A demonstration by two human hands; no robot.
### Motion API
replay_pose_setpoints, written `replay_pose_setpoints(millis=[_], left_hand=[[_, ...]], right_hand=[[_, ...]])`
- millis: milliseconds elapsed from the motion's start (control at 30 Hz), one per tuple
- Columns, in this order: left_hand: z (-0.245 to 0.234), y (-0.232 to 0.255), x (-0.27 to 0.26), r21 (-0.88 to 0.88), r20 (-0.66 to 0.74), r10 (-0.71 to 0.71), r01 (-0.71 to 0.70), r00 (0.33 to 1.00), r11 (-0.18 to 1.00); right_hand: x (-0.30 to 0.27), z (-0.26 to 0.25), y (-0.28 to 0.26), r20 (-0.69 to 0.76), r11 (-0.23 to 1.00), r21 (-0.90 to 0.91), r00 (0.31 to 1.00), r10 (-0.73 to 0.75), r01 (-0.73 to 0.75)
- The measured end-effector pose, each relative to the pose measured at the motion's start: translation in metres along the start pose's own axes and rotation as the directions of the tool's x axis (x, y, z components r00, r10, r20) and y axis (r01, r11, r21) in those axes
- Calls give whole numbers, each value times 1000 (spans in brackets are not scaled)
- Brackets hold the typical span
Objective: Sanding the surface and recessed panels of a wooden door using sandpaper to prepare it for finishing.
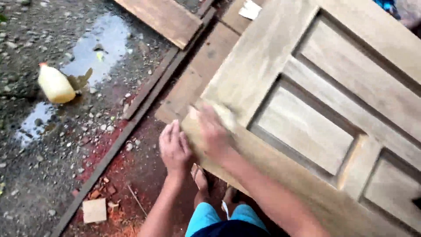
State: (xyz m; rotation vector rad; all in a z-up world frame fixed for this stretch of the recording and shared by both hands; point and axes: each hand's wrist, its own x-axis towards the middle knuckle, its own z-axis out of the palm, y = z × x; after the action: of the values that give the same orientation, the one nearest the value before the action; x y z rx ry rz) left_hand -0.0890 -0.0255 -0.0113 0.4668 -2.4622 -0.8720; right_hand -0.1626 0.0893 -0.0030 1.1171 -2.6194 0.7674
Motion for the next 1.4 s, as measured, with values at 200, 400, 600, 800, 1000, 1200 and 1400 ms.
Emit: replay_pose_setpoints(millis=[200, 400, 600, 800, 1000, 1200, 1400], left_hand=[[-5, -2, -4, 258, 43, 101, -109, 994, 960], [8, 90, -52, -422, 434, 388, -197, 814, 885], [50, 237, -168, -462, 869, 423, 723, 255, 513], [76, 300, -224, -363, 932, 199, 765, 303, 532], [101, 298, -219, -314, 565, 655, -604, 501, 733], [80, 136, -132, 96, 723, 526, -819, 448, 566], [4, 103, -12, 451, 546, -140, -149, 826, 880]], right_hand=[[-93, -135, -10, 186, 987, 10, 970, 158, -162], [-271, -233, 3, -127, 591, 38, 583, 803, -806], [-282, -248, 1, 136, 112, 648, 259, 956, -753], [-329, -286, 45, 493, -396, 781, 87, 866, -483], [-385, -336, 115, -46, 270, 184, 267, 963, -945], [-391, -339, 110, -102, 845, -181, 864, 493, -504], [-448, -331, 93, -113, 749, -358, 822, 558, -558]])
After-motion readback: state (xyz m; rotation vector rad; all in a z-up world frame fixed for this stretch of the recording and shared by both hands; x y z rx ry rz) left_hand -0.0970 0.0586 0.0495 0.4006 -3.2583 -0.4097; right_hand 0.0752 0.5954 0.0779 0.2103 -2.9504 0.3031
